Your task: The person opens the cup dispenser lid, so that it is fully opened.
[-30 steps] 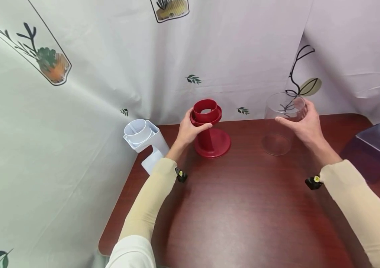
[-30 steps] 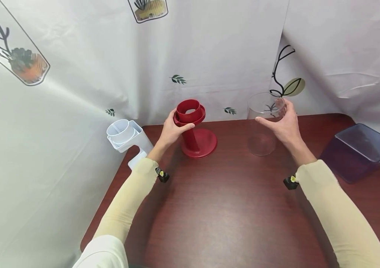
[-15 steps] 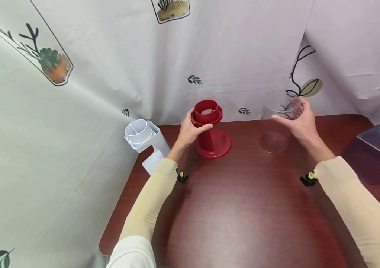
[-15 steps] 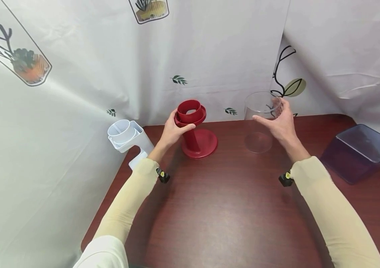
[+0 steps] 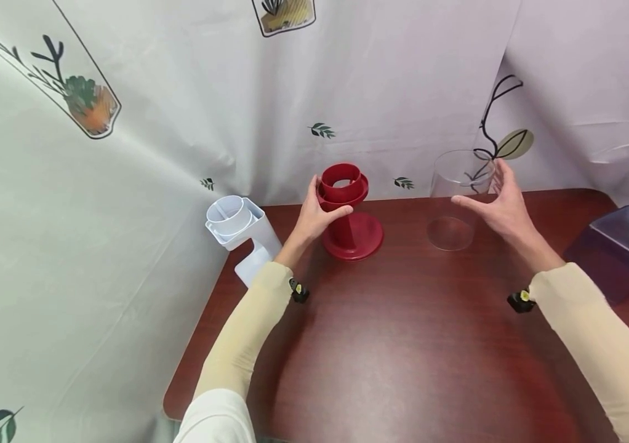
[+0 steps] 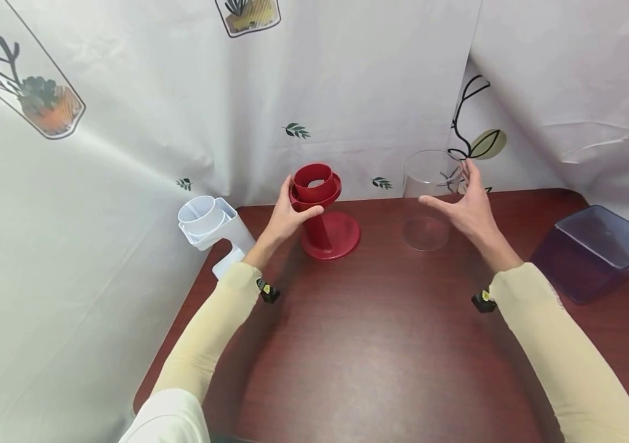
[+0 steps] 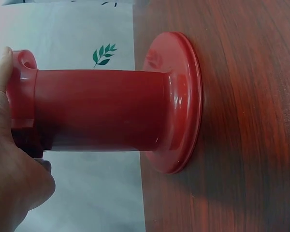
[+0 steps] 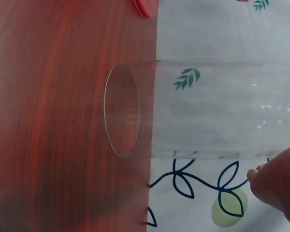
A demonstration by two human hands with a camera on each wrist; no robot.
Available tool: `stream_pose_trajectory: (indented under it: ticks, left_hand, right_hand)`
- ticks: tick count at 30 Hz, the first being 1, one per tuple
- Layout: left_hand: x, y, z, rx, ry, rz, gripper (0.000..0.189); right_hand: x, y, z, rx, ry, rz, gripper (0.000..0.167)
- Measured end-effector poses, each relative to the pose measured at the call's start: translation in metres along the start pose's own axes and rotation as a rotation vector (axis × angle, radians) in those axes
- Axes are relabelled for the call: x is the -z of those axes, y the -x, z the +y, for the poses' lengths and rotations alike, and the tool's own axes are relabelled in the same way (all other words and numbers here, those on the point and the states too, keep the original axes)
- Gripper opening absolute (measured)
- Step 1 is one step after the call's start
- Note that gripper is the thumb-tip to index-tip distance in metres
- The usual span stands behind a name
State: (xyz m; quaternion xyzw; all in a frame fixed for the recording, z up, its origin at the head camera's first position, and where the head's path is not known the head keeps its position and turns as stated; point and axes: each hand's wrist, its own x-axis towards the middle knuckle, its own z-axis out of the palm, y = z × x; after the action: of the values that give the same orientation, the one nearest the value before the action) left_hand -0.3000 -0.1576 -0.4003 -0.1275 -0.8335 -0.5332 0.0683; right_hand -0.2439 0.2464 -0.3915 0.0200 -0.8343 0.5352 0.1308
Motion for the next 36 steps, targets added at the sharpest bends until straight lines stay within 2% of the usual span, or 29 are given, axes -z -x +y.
stream_pose_trajectory:
  ticks: [8, 15, 18, 22, 26, 29, 32, 36]
  left_hand:
    - [0.007, 0.018, 0.011, -0.021, -0.015, 0.033, 0.117]
    - [0.025, 0.045, 0.031, -0.052, -0.071, 0.083, 0.111]
    - [0.038, 0.059, 0.037, -0.095, -0.046, 0.107, 0.108]
    - [0.059, 0.076, 0.042, -0.201, -0.041, 0.153, 0.107]
    - [0.084, 0.092, 0.043, -0.383, -0.253, 0.237, 0.110]
    - [0.105, 0.103, 0.043, -0.490, -0.456, 0.342, 0.115]
    - [0.126, 0.111, 0.043, -0.498, -0.519, 0.443, 0.117]
    - [0.154, 0.119, 0.036, -0.466, -0.517, 0.562, 0.119]
  right_hand:
    - [0.025, 0.031, 0.006, 0.015, 0.039, -0.014, 0.117]
    - [0.054, 0.062, 0.005, 0.025, 0.110, -0.021, 0.116]
    - [0.067, 0.075, 0.006, 0.033, 0.158, -0.019, 0.117]
    - [0.085, 0.086, 0.009, 0.037, 0.227, 0.015, 0.118]
    - [0.110, 0.095, 0.017, 0.019, 0.294, 0.051, 0.117]
    - [0.127, 0.102, 0.026, 0.002, 0.310, 0.095, 0.115]
    - [0.137, 0.107, 0.038, 0.011, 0.274, 0.189, 0.110]
    - [0.146, 0.110, 0.054, 0.015, 0.234, 0.341, 0.105]
